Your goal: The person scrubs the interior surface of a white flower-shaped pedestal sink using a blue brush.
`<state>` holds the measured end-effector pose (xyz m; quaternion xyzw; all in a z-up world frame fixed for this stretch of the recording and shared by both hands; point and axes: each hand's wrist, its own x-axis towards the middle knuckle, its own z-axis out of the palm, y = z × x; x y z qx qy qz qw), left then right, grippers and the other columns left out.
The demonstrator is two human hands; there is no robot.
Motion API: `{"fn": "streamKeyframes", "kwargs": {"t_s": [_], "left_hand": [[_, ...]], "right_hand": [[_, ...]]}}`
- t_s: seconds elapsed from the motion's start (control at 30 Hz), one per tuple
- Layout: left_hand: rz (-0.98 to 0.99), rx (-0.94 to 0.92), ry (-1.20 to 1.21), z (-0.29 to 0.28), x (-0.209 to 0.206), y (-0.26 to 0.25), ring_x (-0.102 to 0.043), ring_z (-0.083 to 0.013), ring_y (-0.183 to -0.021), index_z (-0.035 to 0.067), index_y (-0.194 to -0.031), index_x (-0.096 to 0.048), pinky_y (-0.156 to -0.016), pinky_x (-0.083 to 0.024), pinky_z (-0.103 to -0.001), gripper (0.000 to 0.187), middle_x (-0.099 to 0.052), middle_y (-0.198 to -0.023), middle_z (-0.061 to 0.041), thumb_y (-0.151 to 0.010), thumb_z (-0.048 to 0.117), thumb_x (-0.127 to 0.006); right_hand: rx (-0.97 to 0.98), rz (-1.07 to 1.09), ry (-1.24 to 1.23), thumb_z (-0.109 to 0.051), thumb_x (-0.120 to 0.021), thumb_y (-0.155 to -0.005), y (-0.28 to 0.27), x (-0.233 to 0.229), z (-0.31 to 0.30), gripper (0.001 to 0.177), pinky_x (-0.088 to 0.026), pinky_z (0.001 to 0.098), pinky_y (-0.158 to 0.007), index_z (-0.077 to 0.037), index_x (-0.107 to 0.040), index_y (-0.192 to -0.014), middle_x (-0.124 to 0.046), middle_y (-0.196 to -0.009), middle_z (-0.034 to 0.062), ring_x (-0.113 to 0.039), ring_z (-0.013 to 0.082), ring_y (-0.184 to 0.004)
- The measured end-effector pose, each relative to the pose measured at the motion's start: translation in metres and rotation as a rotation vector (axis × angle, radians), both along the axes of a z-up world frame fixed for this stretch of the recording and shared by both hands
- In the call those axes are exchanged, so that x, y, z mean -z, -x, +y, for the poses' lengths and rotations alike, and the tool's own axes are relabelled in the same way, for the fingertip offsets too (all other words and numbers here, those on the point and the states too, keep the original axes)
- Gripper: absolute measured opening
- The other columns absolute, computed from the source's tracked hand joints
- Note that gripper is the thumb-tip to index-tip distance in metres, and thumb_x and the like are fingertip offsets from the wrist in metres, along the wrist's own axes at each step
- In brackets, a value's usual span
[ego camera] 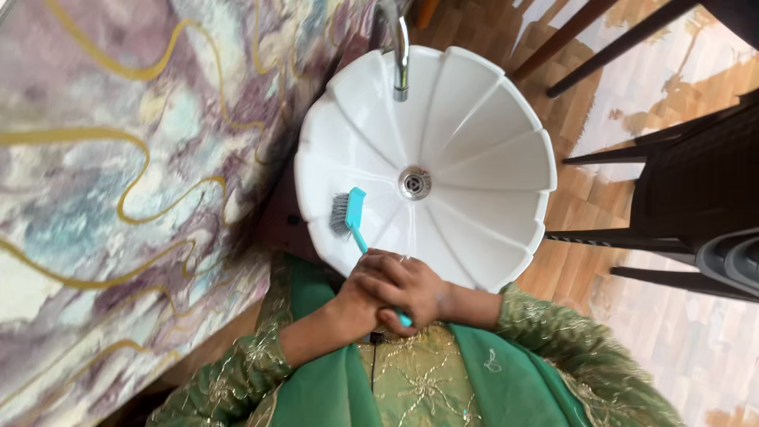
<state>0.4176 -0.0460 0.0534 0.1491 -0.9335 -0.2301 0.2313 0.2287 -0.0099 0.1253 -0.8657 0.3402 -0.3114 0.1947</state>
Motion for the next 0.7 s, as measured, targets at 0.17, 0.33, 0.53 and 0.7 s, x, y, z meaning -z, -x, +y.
{"fn": "streamKeyframes", "kwargs": {"t_s": [0.17,0.33,0.53,0.7], "left_hand": [[-0.088,-0.038,-0.151,-0.096,0.041,0.032,-0.058,-0.0248,-0.116,0.003,-0.120,-0.062,-0.105,-0.046,-0.039,0.032,-0.065,-0.120,-0.013,-0.090,0.016,-0.059],[-0.186,0.040,-0.927,-0.046,0.065,0.019,-0.060,-0.0215,-0.114,0.001,-0.127,-0.052,-0.097,-0.054,-0.035,0.038,-0.059,-0.120,-0.014,-0.093,0.016,-0.057],[-0.191,0.231,-0.254,-0.042,0.065,-0.020,-0.055,-0.0319,-0.121,0.004,-0.128,-0.055,-0.103,-0.047,-0.043,0.049,-0.055,-0.128,-0.018,-0.083,0.023,-0.066],[-0.064,-0.011,-0.504,-0.112,0.113,0.036,-0.066,-0.0329,-0.113,0.005,-0.115,-0.064,-0.094,-0.054,-0.042,0.033,-0.069,-0.117,-0.018,-0.086,0.021,-0.067]], "right_hand": [[0.218,0.103,0.082,-0.031,-0.074,-0.075,-0.008,0.034,-0.064,0.079,-0.053,0.0534,-0.102,-0.012,-0.050,-0.148,-0.050,-0.141,0.0285,-0.057,0.0467,-0.126],[0.296,0.109,-0.193,-0.031,-0.071,-0.077,-0.009,-0.007,-0.018,0.069,-0.056,0.0506,-0.088,-0.008,-0.057,-0.140,-0.059,-0.120,0.0246,-0.065,0.0431,-0.104],[0.356,0.000,-0.115,-0.025,-0.065,-0.085,-0.040,-0.049,-0.002,0.045,-0.056,0.0468,-0.079,-0.006,-0.063,-0.126,-0.062,-0.107,0.0189,-0.065,0.0369,-0.090],[0.416,0.004,-0.139,-0.031,-0.063,-0.087,-0.002,-0.042,-0.073,0.025,-0.053,0.0474,-0.066,-0.013,-0.068,-0.104,-0.064,-0.092,0.0119,-0.066,0.0348,-0.077]]}}
